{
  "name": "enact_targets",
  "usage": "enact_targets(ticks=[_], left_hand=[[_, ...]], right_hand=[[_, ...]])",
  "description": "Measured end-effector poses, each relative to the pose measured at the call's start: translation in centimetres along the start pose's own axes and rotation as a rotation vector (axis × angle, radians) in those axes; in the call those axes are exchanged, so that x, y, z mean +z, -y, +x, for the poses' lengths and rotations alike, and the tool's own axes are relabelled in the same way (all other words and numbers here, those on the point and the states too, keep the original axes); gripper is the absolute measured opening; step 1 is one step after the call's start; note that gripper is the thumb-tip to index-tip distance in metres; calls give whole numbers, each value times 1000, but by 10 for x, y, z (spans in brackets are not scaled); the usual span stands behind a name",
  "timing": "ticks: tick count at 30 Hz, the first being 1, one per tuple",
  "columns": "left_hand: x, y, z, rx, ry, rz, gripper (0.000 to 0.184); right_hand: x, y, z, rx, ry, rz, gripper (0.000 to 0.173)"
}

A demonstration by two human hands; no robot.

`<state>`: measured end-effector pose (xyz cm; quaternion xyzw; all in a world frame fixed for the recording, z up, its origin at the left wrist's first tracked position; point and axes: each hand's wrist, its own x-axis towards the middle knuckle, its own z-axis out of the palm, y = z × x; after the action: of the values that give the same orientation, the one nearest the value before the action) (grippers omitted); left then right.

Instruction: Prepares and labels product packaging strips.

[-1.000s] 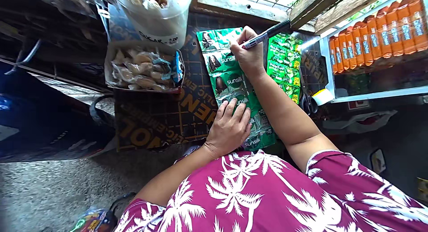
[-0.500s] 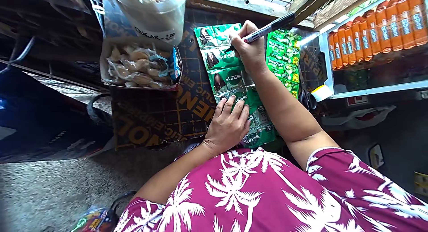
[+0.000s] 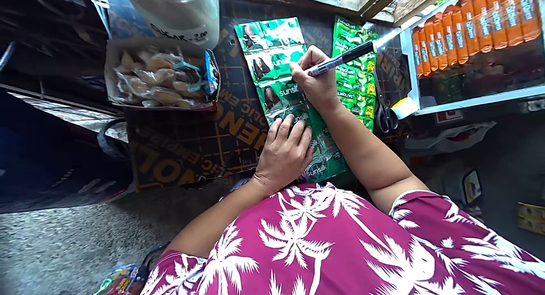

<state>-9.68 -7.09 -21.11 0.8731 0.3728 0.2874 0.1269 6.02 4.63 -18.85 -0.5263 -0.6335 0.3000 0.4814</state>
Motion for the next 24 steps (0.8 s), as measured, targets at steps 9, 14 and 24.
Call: enact_targets(ticks=[9,14,24], left_hand=[[0,1,-2,18,-35,-17,36],[0,3,-7,58,-132,-95,30],[2,5,-10,90,-215,-112,28]], right_hand=[[0,-3,1,-36,7,-41,20],[1,-3,2,2,-3,-22,19],[-20,34,-55,75,14,62,15]])
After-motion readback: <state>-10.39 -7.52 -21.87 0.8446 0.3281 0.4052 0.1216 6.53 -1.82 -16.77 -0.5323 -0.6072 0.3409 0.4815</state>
